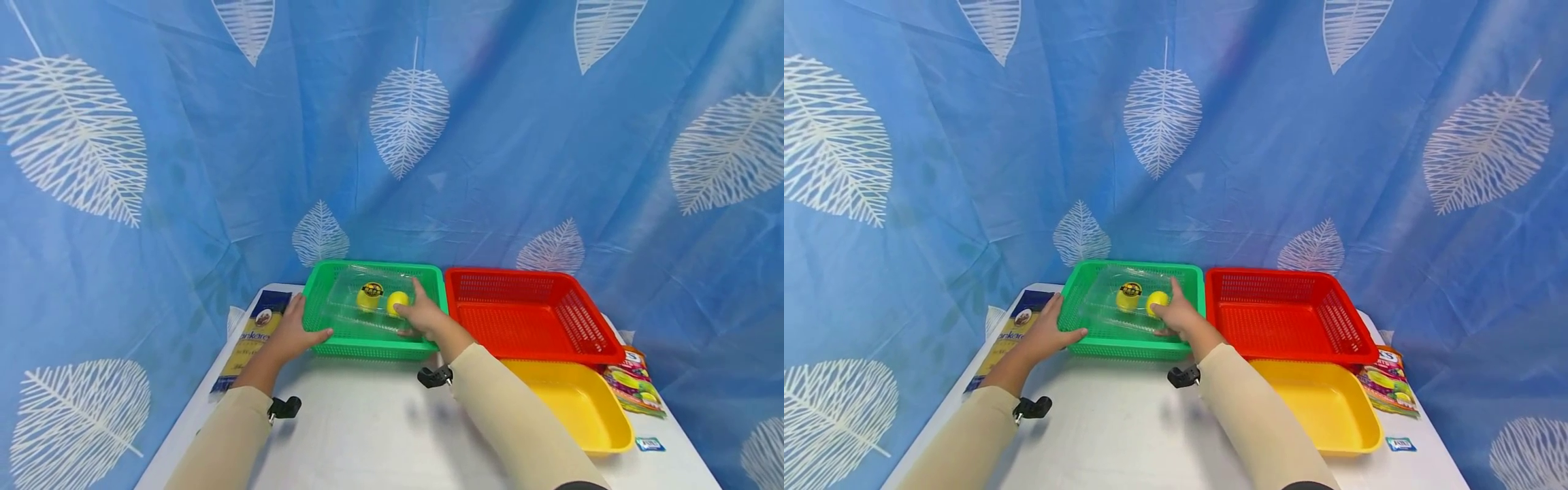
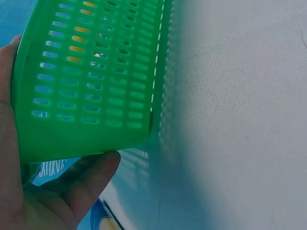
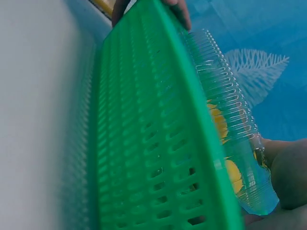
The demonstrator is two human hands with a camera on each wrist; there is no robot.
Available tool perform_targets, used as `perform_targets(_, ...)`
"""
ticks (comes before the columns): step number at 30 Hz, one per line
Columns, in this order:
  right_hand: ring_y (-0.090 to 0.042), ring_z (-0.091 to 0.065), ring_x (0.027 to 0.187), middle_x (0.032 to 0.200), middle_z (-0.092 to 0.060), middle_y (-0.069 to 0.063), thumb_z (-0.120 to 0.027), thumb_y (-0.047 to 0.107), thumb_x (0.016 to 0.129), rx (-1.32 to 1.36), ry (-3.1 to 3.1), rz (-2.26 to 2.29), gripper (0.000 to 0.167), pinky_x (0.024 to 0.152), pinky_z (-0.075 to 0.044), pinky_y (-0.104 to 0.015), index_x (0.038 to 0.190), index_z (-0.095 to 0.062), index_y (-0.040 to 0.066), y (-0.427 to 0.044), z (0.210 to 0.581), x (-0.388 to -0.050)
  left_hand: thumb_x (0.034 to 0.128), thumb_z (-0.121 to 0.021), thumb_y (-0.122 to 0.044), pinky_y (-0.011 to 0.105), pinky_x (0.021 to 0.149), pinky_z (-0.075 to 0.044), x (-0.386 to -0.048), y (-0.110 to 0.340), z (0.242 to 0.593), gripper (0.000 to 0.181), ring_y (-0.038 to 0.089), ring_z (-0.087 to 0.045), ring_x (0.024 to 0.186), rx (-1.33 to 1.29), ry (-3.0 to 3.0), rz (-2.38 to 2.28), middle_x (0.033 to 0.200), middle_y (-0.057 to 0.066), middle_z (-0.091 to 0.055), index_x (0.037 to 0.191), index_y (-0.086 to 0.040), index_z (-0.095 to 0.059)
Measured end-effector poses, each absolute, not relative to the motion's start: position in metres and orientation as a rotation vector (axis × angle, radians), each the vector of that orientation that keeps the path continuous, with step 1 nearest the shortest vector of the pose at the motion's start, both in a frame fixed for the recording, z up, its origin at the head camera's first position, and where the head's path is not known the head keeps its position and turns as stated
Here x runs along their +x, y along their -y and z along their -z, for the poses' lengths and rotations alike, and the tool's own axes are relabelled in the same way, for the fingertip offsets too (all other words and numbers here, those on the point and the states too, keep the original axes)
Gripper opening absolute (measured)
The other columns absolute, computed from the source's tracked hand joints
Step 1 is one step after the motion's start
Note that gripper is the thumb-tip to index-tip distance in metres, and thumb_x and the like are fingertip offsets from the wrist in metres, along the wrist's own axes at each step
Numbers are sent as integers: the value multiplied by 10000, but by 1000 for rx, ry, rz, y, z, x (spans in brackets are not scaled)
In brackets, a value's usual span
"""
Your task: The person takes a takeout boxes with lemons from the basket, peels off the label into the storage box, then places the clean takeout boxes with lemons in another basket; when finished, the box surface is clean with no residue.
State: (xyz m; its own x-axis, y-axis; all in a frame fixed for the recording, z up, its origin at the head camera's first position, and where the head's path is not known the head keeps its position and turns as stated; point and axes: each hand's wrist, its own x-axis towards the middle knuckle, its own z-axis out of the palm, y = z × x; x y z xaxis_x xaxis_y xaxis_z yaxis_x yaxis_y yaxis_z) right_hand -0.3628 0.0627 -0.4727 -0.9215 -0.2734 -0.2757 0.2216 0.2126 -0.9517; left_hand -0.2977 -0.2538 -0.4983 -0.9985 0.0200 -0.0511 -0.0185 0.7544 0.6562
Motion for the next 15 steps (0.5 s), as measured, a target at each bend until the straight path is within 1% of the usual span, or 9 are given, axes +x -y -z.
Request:
perform_targets(2,-282,-671,705,1734,33,-266,-648,117,1026,-57,-2117,1756,1012,794,-647,-501,1673,72,413,-64,469,-361,901,-733,-596,776,1167,-258,-298,253,499,1209,536,-74,1578,10,-2886,-1082,1762,167,83,1678,-43,9)
perform_targets(4,-353,-722,856,1737,37,-257,-648,119,1027,-60,-2117,1759,1012,838,-633,-535,1670,70,429,-66,464,-358,905,-731,-590,774,1168,-259,-298,253,500,1202,534,-72,1580,15,-2884,-1080,1762,168,79,1678,-42,8)
perform_targets(7,-450,-708,1067,1740,46,-246,-648,124,1029,-65,-2110,1765,1010,882,-610,-574,1663,65,458,-69,455,-355,910,-739,-562,769,1172,-258,-298,252,500,1189,530,-73,1581,13,-2879,-1098,1762,163,81,1678,-41,5)
perform_targets(9,-459,-693,1131,1743,46,-236,-649,129,1030,-65,-2106,1769,1010,888,-605,-583,1657,60,477,-71,448,-353,914,-741,-546,764,1176,-259,-297,252,500,1180,527,-73,1583,9,-2876,-1106,1763,157,84,1679,-44,4)
perform_targets(13,-430,-674,1191,1752,48,-197,-652,131,1031,-61,-2098,1775,998,875,-612,-580,1652,38,497,-75,437,-348,921,-738,-538,756,1180,-261,-297,253,499,1175,527,-70,1583,14,-2879,-1103,1762,156,88,1677,-40,10)
perform_targets(15,-427,-630,1271,1756,51,-184,-651,128,1032,-62,-2090,1781,990,864,-619,-570,1655,27,495,-77,432,-344,919,-732,-556,754,1183,-259,-297,253,499,1186,527,-65,1583,24,-2883,-1088,1761,162,92,1675,-33,16)
